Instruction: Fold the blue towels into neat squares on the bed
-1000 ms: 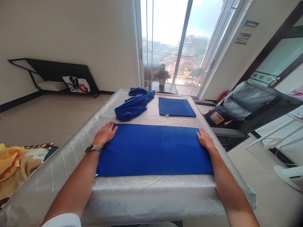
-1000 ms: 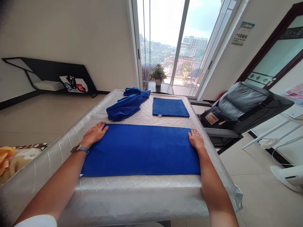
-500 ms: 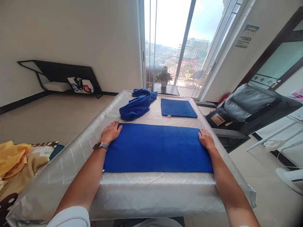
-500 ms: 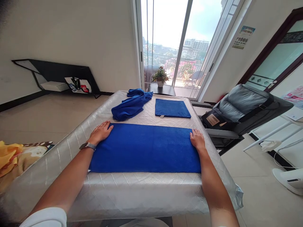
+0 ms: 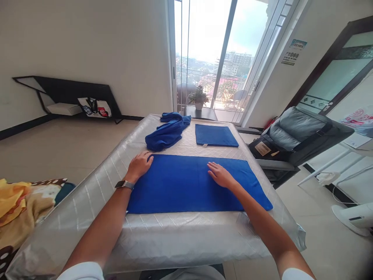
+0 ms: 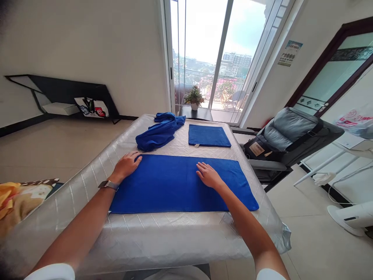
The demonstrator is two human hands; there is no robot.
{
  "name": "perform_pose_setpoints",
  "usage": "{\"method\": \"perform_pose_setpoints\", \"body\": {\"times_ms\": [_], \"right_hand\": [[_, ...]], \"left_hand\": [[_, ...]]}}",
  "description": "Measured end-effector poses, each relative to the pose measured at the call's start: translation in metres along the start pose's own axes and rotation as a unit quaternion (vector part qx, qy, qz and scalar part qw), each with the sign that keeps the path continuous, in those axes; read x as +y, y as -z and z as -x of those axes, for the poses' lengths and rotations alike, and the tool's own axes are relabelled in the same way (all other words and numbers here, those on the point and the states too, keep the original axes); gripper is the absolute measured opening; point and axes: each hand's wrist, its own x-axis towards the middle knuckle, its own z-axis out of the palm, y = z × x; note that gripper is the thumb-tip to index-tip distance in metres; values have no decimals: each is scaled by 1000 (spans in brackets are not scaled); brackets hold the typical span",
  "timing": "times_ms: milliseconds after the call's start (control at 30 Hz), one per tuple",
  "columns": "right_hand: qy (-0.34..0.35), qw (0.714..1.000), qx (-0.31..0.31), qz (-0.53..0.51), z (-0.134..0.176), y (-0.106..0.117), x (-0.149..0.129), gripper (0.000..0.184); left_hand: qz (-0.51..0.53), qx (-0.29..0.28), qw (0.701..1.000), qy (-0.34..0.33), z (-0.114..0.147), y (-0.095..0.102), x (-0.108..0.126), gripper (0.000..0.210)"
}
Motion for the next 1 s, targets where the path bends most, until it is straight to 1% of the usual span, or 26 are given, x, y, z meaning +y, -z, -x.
{"method": "perform_pose_setpoints", "body": {"times_ms": [67, 133, 167, 233, 300, 333, 400, 467, 533, 633, 733, 767, 833, 900, 1000], "right_hand": [[3, 1000, -26, 6, -20, -5, -22, 62], [-19, 998, -51, 11, -40, -11, -38, 65], [-37, 997, -61, 14, -49, -14, -44, 67], [-75, 995, -66, 21, -63, -21, -52, 69], [-97, 993, -59, 28, -69, -27, -56, 68], [-100, 993, -53, 30, -71, -30, -57, 67], [-99, 993, -52, 29, -70, -32, -57, 65], [-100, 993, -52, 25, -69, -33, -57, 64], [-104, 993, -46, 20, -69, -33, -57, 64], [-106, 993, -44, 9, -70, -33, -56, 66], [-113, 992, -58, 5, -65, -30, -42, 67], [-121, 991, -61, 9, -61, -27, -33, 67], [-149, 987, -60, 22, -46, -19, -6, 67], [-195, 978, -56, 44, -23, -8, 31, 68], [-290, 954, -41, 69, 18, 8, 88, 68]], "left_hand": [[19, -39, 996, -78, 1, -2, 33, 55], [12, -76, 983, -167, 1, -9, 75, 57], [6, -84, 976, -202, -1, -15, 97, 58], [5, -90, 966, -241, -5, -28, 138, 62], [12, -107, 965, -238, -11, -42, 168, 65], [16, -119, 967, -226, -14, -49, 179, 66], [27, -137, 971, -197, -19, -61, 190, 67], [38, -136, 974, -177, -21, -69, 192, 68], [44, -128, 976, -173, -21, -73, 188, 68], [41, -130, 977, -165, -20, -72, 176, 68], [26, -143, 981, -129, -19, -65, 150, 68], [20, -146, 983, -111, -19, -62, 136, 68], [11, -141, 988, -69, -18, -53, 101, 69], [11, -122, 992, -17, -14, -41, 58, 71], [19, -93, 994, 60, -5, -24, -2, 83]]}}
